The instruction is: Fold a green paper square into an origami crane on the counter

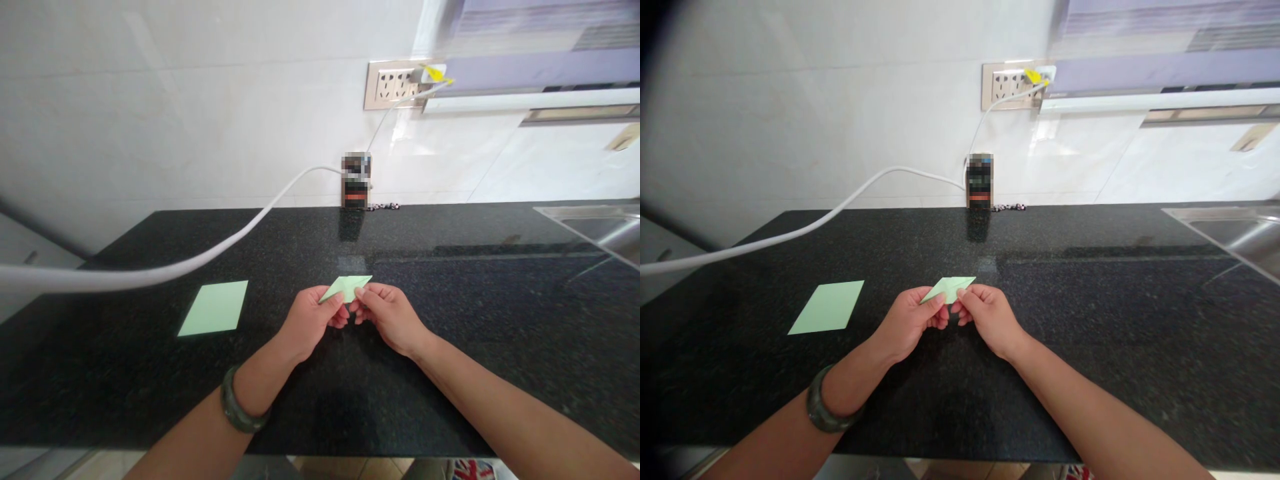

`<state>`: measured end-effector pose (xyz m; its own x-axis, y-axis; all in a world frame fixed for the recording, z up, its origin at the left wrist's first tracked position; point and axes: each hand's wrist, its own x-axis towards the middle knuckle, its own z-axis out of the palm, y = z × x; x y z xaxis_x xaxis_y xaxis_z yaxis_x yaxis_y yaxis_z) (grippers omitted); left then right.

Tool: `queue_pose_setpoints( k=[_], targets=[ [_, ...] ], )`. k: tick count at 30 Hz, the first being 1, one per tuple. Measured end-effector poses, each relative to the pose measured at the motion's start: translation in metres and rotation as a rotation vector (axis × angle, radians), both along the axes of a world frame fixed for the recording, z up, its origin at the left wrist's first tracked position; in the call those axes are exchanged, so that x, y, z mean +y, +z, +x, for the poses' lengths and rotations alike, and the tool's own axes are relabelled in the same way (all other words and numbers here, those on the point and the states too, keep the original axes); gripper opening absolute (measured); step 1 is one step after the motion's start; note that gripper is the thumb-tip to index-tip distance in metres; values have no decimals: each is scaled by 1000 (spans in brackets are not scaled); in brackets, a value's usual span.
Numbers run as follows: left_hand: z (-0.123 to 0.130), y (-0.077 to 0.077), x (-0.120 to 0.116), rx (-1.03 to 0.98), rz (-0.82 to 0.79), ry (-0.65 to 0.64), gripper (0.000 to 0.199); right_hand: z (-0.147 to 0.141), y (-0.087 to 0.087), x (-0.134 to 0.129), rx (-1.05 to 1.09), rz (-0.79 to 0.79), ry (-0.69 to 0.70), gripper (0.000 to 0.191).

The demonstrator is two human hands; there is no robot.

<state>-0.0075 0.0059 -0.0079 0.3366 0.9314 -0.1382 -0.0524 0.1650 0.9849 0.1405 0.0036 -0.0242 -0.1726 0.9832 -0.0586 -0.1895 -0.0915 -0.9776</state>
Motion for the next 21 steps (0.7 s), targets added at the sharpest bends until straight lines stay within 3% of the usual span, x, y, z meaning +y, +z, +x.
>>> queue_pose_setpoints(
  k=[2,4,7,8,10,12,14,16,19,21],
  targets=[
    [0,-1,0,-12,-22,-28,27,1,0,1,39,-29,-28,23],
    [0,-2,0,27,61,-9,34,3,1,3,55,-50,-81,23],
    [0,-5,-1,237,447,116,66,5,2,4,62,-101,-116,23],
    [-1,-6,-1,330,601,149,64,5,3,3,64,-118,-107,23],
    [-2,-7,-1,479,844,173,39,5,3,2,64,-136,-73,23],
    [-3,-8,-1,535,946,166,17,5,3,1,29,-133,-36,23],
    [-4,-6,0,529,925,175,15,5,3,0,-63,-95,-55,27],
    [-5,-5,0,517,825,201,16,7,3,0,-213,29,-174,29],
    [-5,-4,2,463,593,195,19,12,8,0,-465,355,-367,27],
    [-4,-3,2,369,417,145,22,16,12,-1,-583,558,-309,35]
  ],
)
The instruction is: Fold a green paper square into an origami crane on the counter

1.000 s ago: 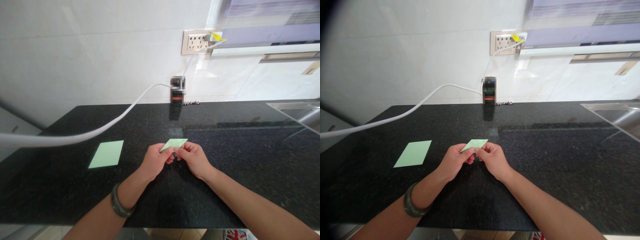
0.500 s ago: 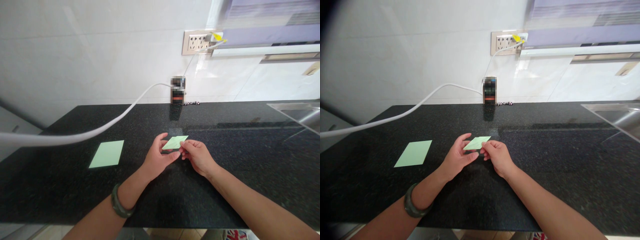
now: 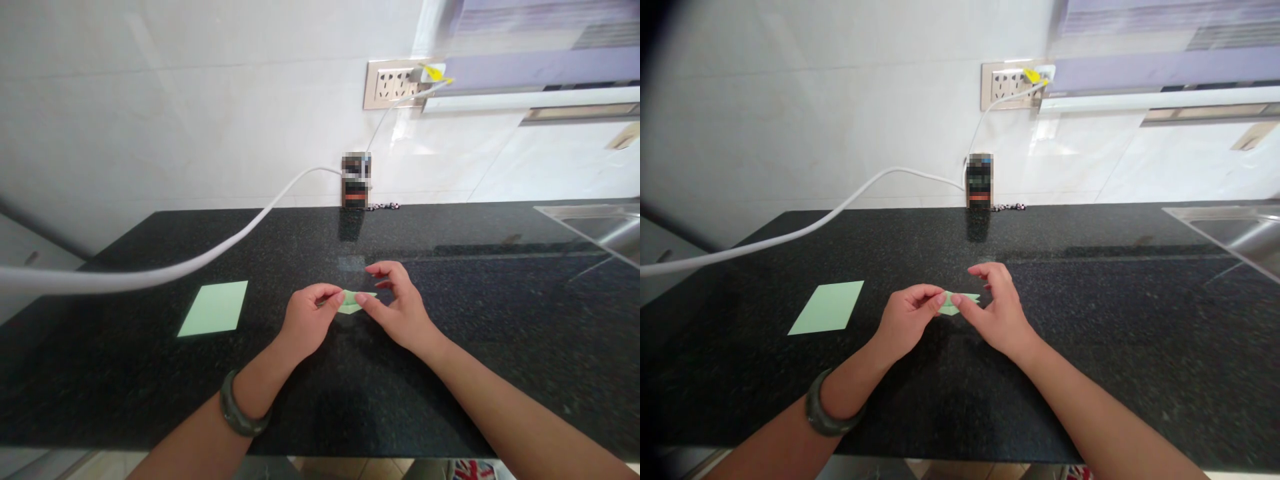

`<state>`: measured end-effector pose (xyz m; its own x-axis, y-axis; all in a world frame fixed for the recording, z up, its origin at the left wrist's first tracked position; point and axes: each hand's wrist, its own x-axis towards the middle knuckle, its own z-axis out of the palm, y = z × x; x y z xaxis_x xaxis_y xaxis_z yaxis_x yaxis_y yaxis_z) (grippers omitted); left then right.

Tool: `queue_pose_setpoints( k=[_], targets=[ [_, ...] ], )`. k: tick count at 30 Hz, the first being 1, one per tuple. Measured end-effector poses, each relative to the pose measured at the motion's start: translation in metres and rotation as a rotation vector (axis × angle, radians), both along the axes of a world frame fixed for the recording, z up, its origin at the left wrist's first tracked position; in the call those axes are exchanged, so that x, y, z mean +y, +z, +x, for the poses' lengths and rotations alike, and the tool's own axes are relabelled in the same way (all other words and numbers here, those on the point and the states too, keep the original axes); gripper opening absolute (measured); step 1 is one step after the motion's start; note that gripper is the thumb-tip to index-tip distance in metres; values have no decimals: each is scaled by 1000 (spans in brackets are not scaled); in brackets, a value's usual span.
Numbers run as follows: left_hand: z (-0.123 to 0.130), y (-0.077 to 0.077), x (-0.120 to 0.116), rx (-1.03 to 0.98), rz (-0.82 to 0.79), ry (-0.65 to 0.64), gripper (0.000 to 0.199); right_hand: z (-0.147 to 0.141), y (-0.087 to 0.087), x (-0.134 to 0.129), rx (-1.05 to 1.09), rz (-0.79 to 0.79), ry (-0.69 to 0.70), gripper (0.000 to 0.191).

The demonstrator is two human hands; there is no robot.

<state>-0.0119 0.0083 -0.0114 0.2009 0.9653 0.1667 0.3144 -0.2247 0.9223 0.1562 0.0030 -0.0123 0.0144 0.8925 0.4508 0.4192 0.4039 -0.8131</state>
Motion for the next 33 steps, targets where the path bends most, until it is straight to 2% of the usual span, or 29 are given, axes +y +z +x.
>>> queue_pose_setpoints(
  k=[2,4,6,9,14,21,28,33],
  targets=[
    [1,0,0,-102,-145,-44,24,1,3,-2,-105,30,117,25],
    [1,2,0,-174,-240,-71,25,0,3,-3,-115,-52,184,12],
    [2,3,-1,-220,-301,-95,24,-2,1,-4,-51,-169,204,12],
    [2,5,-1,-265,-359,-127,23,-3,-3,-4,55,-268,227,13],
    [2,5,-1,-250,-369,-149,21,-2,-6,-3,168,-312,303,13],
    [2,6,-4,-261,-362,-168,17,0,-5,-3,214,-288,351,5],
    [4,7,-5,-400,-548,-160,16,2,-4,-4,157,-208,377,9],
    [1,6,-4,-456,-601,-194,19,3,-4,-4,97,-149,371,14]
  ],
)
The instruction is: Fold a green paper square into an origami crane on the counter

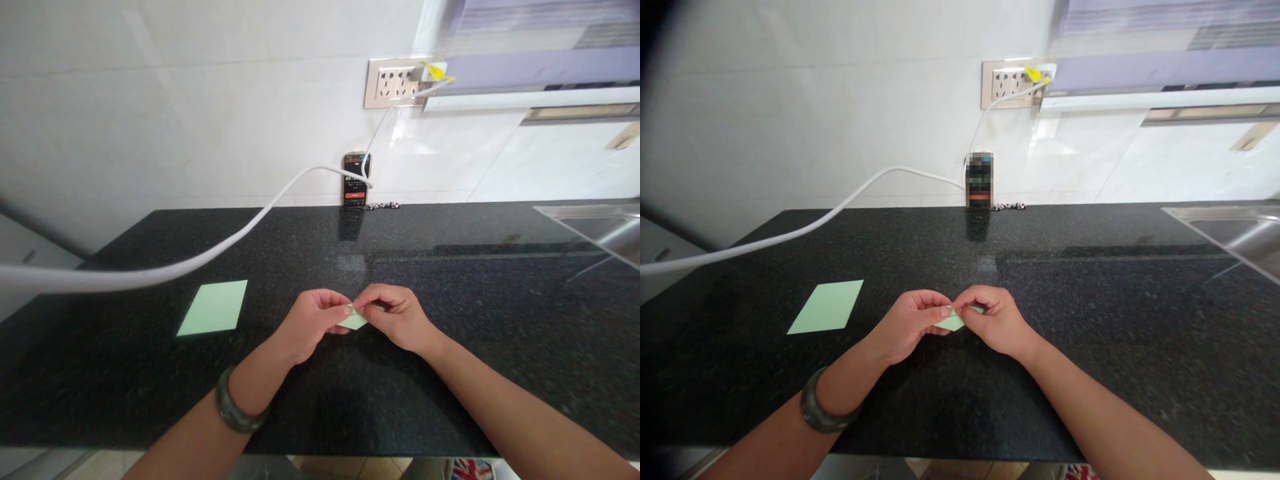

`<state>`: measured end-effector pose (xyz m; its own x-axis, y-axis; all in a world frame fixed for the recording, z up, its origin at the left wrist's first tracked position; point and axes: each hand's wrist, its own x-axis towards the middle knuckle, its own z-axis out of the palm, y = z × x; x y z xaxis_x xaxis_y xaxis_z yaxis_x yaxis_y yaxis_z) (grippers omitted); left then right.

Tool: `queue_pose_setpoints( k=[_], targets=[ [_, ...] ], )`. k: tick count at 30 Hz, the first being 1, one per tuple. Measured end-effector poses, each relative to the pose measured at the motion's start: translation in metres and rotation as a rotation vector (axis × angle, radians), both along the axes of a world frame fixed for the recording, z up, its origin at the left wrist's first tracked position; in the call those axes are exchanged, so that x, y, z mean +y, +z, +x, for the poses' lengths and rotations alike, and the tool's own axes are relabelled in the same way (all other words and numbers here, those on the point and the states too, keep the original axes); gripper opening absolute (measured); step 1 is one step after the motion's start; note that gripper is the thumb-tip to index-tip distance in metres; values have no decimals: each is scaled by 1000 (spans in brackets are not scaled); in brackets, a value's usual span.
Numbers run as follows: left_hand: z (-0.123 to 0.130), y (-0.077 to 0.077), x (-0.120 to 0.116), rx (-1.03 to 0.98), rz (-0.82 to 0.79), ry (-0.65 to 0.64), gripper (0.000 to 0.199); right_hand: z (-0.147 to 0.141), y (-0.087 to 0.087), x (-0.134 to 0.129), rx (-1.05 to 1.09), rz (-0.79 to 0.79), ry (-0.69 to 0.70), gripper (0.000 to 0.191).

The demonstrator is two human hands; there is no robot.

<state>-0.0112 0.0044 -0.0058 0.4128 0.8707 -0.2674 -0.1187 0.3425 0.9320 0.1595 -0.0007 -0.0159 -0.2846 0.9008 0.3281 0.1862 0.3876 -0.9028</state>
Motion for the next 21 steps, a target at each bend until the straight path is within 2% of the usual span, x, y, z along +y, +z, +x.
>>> queue_pose_setpoints(
  k=[4,10,17,21],
  targets=[
    [-1,1,0,33,28,2,25,1,1,1,-36,73,-10,14],
    [1,2,0,156,198,72,23,1,4,2,-62,137,-8,13],
    [0,1,0,118,163,49,30,2,6,0,-75,162,-23,13],
    [-1,1,1,182,240,50,28,2,5,0,-89,175,-16,13]
  ],
)
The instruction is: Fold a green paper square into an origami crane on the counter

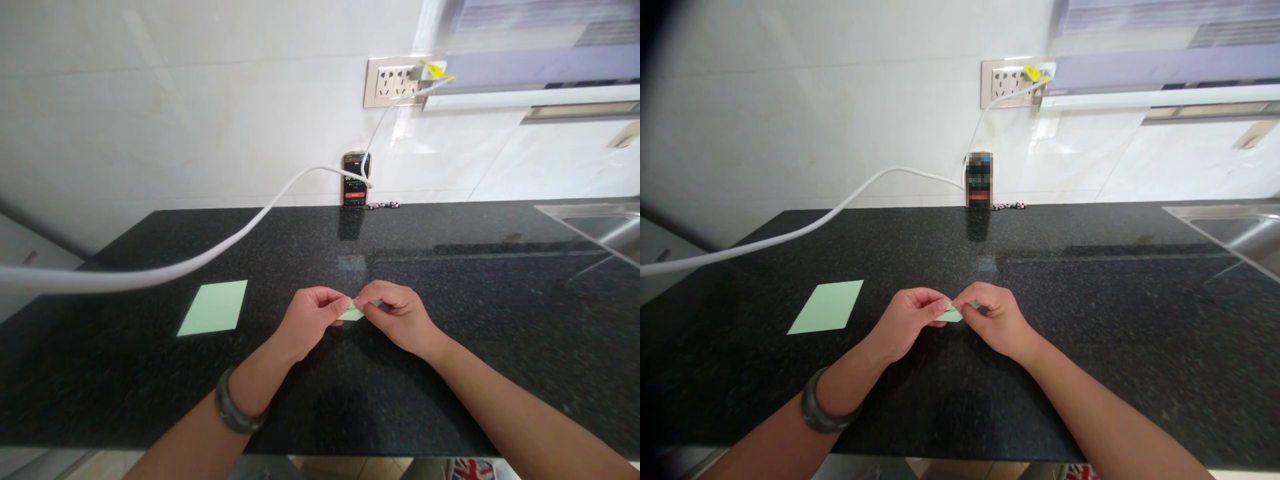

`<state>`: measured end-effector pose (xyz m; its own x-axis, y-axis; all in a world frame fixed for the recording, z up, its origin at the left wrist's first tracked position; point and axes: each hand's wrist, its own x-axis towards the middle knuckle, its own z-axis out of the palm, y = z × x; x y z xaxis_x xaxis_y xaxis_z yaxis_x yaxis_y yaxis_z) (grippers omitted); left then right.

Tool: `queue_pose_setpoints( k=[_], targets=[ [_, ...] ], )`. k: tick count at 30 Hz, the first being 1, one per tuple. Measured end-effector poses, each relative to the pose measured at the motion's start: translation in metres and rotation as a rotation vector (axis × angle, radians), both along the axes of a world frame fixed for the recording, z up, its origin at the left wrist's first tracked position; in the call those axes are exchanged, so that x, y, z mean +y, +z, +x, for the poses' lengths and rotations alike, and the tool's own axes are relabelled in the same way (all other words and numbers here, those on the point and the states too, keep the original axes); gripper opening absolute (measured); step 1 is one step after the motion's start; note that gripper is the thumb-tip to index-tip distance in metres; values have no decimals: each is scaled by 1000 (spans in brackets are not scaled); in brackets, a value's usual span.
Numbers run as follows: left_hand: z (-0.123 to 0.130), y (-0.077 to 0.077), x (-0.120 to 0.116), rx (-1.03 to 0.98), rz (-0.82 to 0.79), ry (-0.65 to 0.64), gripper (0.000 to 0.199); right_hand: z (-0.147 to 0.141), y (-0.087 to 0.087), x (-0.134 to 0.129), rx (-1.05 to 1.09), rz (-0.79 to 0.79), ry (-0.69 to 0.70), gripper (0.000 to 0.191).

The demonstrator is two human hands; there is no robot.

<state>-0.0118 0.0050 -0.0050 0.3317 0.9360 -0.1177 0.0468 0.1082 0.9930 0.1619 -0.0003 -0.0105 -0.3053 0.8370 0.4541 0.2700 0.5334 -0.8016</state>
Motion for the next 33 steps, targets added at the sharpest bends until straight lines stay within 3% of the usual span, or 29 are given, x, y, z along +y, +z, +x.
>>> queue_pose_setpoints(
  k=[9,17,33],
  targets=[
    [-4,2,0,384,464,15,19,0,1,-1,-11,-8,13,13],
    [-5,2,0,467,742,29,15,0,1,-1,-66,-80,-42,13],
    [-6,3,-1,479,808,84,13,1,2,-1,-98,19,-48,11]
  ],
)
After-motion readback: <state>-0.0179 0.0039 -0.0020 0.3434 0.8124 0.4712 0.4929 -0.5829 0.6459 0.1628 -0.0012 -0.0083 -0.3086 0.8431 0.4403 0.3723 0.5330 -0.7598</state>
